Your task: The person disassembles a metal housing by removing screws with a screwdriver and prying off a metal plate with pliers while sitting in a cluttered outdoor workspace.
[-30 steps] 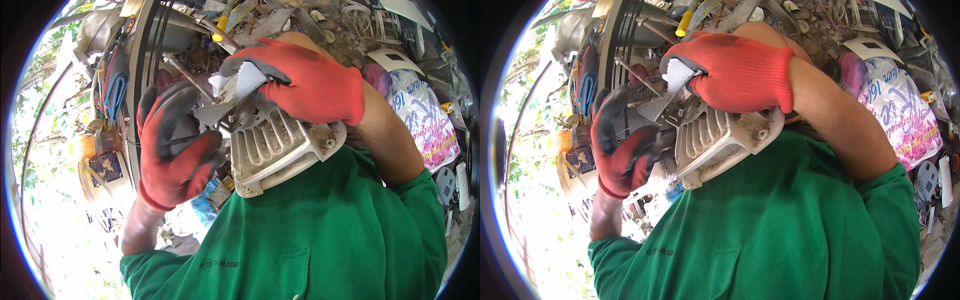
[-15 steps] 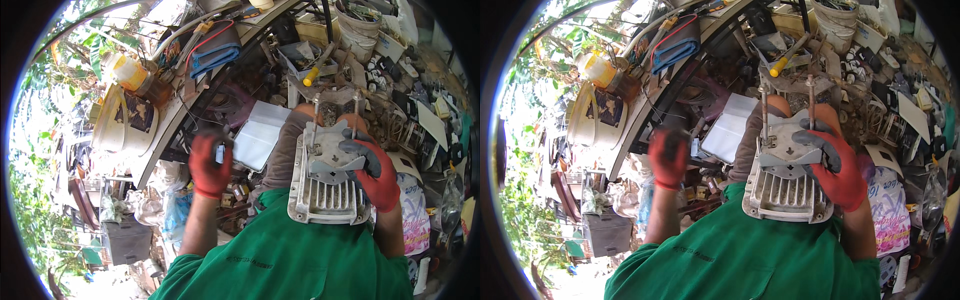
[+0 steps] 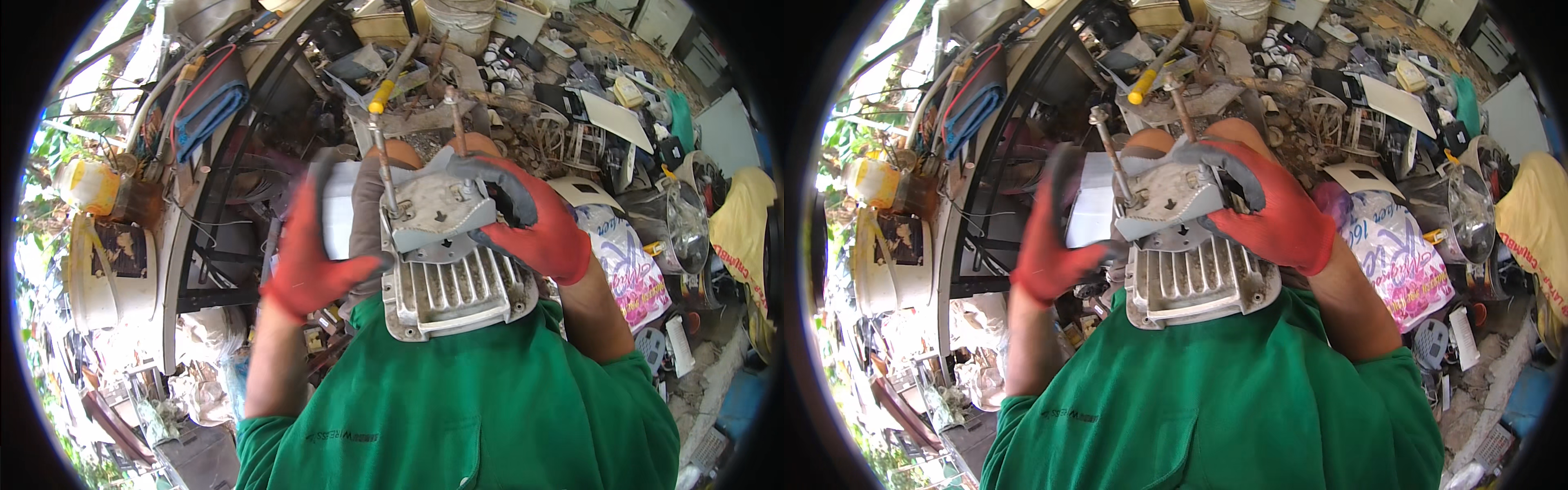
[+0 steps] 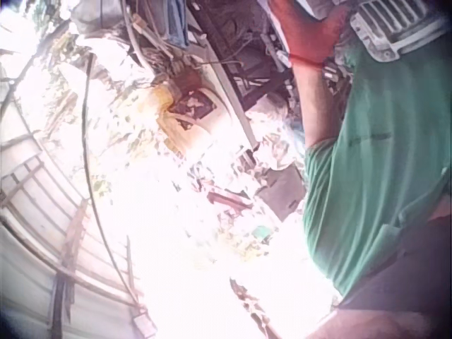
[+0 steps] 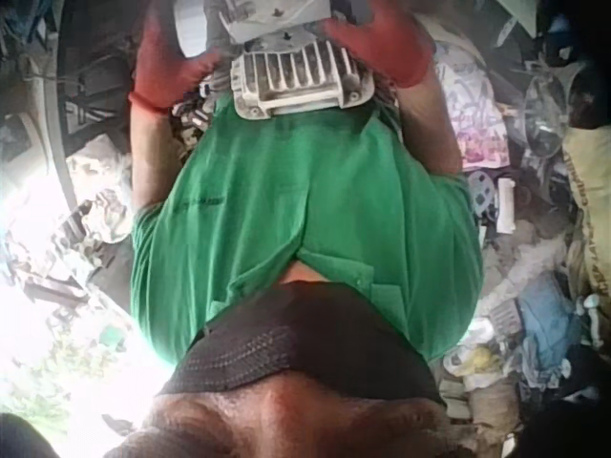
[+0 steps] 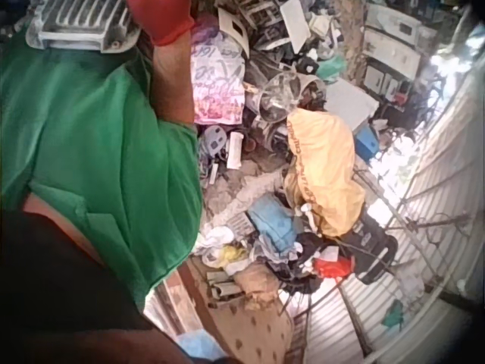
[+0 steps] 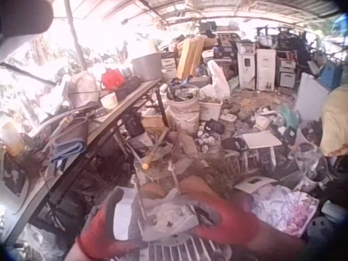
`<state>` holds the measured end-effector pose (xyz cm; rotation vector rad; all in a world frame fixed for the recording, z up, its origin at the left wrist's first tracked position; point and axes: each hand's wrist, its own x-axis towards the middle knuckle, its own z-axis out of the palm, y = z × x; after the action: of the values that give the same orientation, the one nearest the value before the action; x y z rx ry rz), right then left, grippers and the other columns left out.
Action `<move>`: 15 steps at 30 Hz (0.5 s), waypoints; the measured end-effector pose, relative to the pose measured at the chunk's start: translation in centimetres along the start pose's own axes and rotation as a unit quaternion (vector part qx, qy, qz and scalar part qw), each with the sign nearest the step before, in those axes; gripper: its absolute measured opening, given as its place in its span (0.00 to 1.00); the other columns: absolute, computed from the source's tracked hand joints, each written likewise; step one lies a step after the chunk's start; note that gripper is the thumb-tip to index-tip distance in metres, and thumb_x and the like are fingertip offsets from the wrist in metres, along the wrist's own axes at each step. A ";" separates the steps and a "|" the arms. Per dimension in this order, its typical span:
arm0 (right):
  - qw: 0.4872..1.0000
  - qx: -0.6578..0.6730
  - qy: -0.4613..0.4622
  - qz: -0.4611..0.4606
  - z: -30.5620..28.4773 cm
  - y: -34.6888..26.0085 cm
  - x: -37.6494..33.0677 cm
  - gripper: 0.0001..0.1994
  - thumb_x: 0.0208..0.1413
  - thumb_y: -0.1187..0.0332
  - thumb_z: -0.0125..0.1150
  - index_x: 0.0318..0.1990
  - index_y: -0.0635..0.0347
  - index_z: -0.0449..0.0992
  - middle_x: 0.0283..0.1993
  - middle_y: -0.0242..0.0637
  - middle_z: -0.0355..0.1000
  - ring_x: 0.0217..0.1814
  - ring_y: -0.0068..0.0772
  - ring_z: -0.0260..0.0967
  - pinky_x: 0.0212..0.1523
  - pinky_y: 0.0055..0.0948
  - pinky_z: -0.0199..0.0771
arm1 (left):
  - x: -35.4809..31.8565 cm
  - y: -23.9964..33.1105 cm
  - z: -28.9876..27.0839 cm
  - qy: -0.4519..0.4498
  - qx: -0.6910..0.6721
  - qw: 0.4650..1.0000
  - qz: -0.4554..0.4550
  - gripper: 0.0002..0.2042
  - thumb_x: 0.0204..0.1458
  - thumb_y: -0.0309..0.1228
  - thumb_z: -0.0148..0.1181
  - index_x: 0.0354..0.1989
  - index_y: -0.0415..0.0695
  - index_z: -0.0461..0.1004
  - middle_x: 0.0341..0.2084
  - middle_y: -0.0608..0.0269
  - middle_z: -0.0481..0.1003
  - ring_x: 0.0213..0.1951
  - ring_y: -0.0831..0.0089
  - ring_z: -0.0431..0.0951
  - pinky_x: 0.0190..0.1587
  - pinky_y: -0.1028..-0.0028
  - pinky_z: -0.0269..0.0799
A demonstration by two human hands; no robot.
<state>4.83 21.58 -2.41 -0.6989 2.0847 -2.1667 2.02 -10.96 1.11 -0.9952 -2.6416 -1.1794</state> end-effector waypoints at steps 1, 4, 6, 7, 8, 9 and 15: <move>1.000 0.003 0.004 0.003 0.2 0.1 -0.2 0.34 0.57 0.82 0.61 0.72 0.69 0.60 0.70 0.43 0.67 0.72 0.32 0.63 0.72 0.35 0.61 | 0.2 -1.7 2.2 -0.033 -0.092 0.995 -0.016 0.68 0.35 0.53 0.84 0.77 0.34 0.43 0.75 0.46 0.53 0.75 0.55 0.54 0.75 0.57 0.48; 1.000 -0.021 0.006 -0.003 -0.3 0.3 -0.6 0.34 0.58 0.81 0.60 0.73 0.69 0.57 0.71 0.44 0.65 0.72 0.32 0.62 0.72 0.36 0.62 | 1.4 -1.0 5.8 -0.011 -0.387 0.919 -0.073 0.76 0.27 0.51 0.88 0.79 0.41 0.33 0.72 0.49 0.56 0.73 0.56 0.58 0.73 0.58 0.55; 0.999 -0.028 0.020 0.025 -0.1 0.1 -1.5 0.33 0.59 0.82 0.59 0.73 0.70 0.57 0.72 0.45 0.64 0.73 0.33 0.61 0.72 0.36 0.62 | 2.3 -0.8 6.6 -0.026 -0.381 0.924 -0.036 0.73 0.29 0.47 0.87 0.79 0.44 0.34 0.69 0.51 0.58 0.70 0.59 0.61 0.71 0.59 0.58; 0.998 -0.028 0.028 0.039 0.2 0.2 -1.9 0.33 0.59 0.83 0.58 0.73 0.70 0.57 0.72 0.45 0.63 0.73 0.33 0.60 0.72 0.37 0.62 | 2.6 -0.8 6.9 -0.032 -0.377 0.926 -0.018 0.72 0.30 0.45 0.87 0.79 0.45 0.34 0.67 0.52 0.59 0.69 0.61 0.62 0.70 0.60 0.60; 0.998 -0.047 0.028 0.029 0.2 0.2 -1.7 0.33 0.59 0.84 0.57 0.73 0.70 0.57 0.73 0.45 0.62 0.74 0.35 0.60 0.72 0.38 0.62 | 2.4 -0.7 7.7 -0.004 -0.351 0.936 -0.031 0.69 0.33 0.44 0.85 0.79 0.44 0.35 0.67 0.52 0.59 0.68 0.61 0.63 0.70 0.60 0.60; 0.998 -0.027 0.052 0.025 0.4 0.4 -1.9 0.33 0.58 0.82 0.60 0.72 0.68 0.58 0.72 0.45 0.63 0.73 0.35 0.62 0.71 0.37 0.64 | 2.2 -0.8 8.4 0.024 -0.324 0.945 -0.044 0.67 0.36 0.43 0.84 0.79 0.43 0.37 0.66 0.53 0.59 0.68 0.62 0.63 0.70 0.60 0.60; 0.986 -0.028 0.164 0.007 -1.1 0.5 -4.4 0.29 0.60 0.82 0.55 0.70 0.66 0.62 0.70 0.47 0.64 0.72 0.35 0.63 0.70 0.34 0.64 | 1.7 -1.5 9.9 0.120 -0.284 0.951 -0.011 0.49 0.45 0.41 0.74 0.73 0.36 0.52 0.64 0.52 0.63 0.66 0.61 0.66 0.69 0.61 0.63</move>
<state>8.24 24.05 -4.13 -0.3454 2.2980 -2.3601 1.59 -3.98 -6.23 -0.8105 -2.1659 -1.9877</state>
